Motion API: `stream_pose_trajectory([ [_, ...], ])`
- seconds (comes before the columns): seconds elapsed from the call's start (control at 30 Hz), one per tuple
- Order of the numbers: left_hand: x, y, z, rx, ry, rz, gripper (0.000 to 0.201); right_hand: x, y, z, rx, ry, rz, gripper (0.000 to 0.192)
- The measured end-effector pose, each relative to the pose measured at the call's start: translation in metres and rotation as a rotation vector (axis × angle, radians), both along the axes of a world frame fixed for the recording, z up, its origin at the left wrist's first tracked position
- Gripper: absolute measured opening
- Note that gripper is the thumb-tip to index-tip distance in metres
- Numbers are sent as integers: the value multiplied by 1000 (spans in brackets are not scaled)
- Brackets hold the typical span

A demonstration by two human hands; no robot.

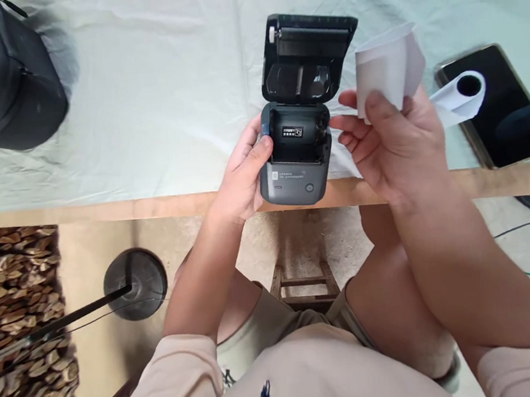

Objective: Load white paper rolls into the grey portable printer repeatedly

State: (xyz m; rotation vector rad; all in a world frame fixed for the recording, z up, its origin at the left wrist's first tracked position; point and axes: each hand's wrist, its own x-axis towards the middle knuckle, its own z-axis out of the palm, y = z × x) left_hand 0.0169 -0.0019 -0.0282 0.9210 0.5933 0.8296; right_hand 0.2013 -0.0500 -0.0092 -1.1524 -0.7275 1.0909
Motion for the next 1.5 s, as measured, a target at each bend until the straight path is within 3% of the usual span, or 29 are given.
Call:
stream_pose_trajectory([
  [0.13, 1, -1, 0, 5, 15, 4, 46, -2, -5, -1, 214, -368, -99, 37],
  [0.27, 0, -3, 0, 20, 27, -36, 54, -8, -11, 0, 369, -841, -49, 25],
  [0.47, 2, -3, -1, 32, 40, -18, 54, -7, -15, -2, 229, -1309, 11, 24],
  [0.6, 2, -4, 0, 60, 39, -40, 50, -5, -13, -6, 283, -1329, 77, 27],
  [0.93, 0, -6, -4, 111, 127, -11, 45, -15, -15, -1, 214, -1346, 193, 38],
  [1.17, 5, -8, 4, 39, 90, 4, 48, -7, -10, 3, 213, -1395, -9, 25],
  [1.27, 4, -7, 3, 26, 86, 9, 53, -7, -9, 3, 221, -1382, 18, 13],
  [1.5, 1, -2, 0, 10, 45, 1, 51, -7, -12, 0, 518, -1375, -101, 9],
])
